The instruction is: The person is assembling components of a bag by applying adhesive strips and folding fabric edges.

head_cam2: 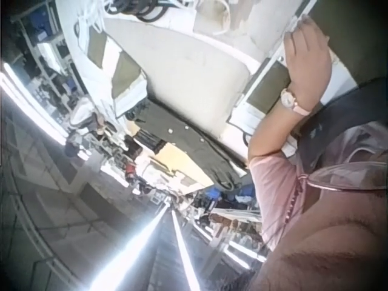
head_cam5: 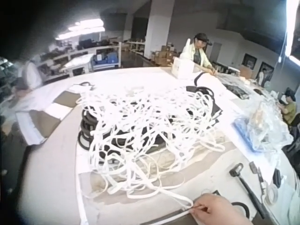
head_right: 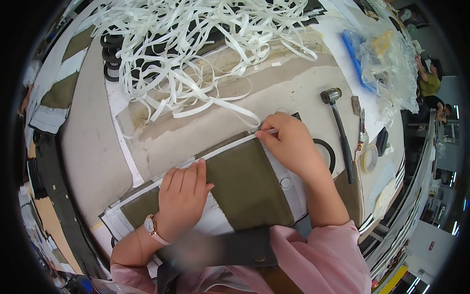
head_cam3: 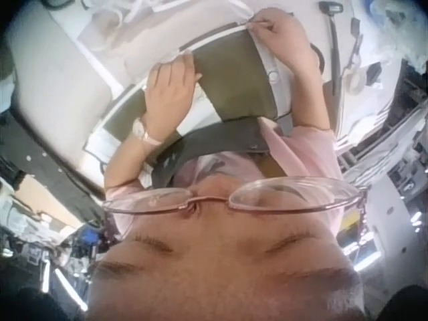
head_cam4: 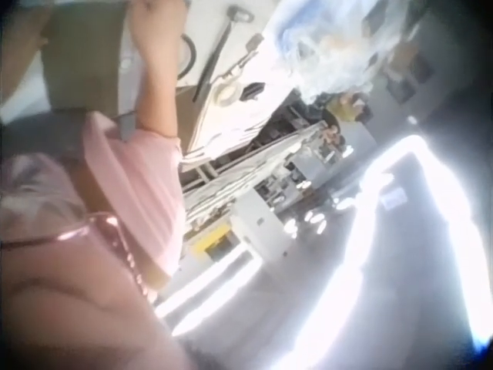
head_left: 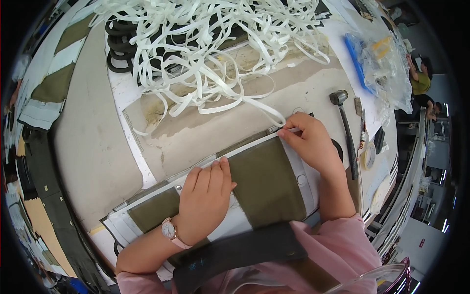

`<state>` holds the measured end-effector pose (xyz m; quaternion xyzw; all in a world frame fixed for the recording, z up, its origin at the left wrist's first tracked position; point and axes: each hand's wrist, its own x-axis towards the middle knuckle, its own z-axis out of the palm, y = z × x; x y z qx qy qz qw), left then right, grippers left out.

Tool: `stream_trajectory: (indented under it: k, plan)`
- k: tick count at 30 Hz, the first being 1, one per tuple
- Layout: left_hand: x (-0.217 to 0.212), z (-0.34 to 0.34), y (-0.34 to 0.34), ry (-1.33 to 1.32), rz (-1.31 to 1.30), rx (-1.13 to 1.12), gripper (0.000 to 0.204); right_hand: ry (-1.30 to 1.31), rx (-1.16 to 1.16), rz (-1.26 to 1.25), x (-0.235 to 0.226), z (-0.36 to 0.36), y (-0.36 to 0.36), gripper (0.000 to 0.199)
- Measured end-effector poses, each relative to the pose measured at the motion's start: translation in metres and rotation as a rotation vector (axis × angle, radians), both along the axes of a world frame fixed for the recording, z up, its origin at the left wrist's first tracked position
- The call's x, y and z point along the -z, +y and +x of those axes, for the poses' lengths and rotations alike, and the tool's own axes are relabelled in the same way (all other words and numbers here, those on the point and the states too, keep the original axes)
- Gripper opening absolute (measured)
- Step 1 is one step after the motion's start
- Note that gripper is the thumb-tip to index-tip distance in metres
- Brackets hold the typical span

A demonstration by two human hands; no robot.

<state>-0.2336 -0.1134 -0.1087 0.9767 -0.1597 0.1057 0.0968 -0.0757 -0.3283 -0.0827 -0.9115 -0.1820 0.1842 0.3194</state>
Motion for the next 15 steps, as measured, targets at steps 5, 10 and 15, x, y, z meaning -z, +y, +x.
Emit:
stream_trajectory:
  k: [5, 10, 15]
  plan:
    - [-0.008, 0.004, 0.001, 0.025, 0.051, 0.000, 0.049, -0.040, -0.040, -0.009, 0.006, 0.003, -0.001, 0.014]
    - [-0.014, 0.012, 0.000, 0.063, 0.031, 0.019, 0.054, -0.044, -0.028, 0.006, 0.006, 0.005, 0.000, 0.016]
    - [-0.019, 0.030, -0.008, 0.089, 0.015, 0.030, 0.051, -0.052, -0.040, 0.033, 0.007, 0.007, -0.003, 0.017]
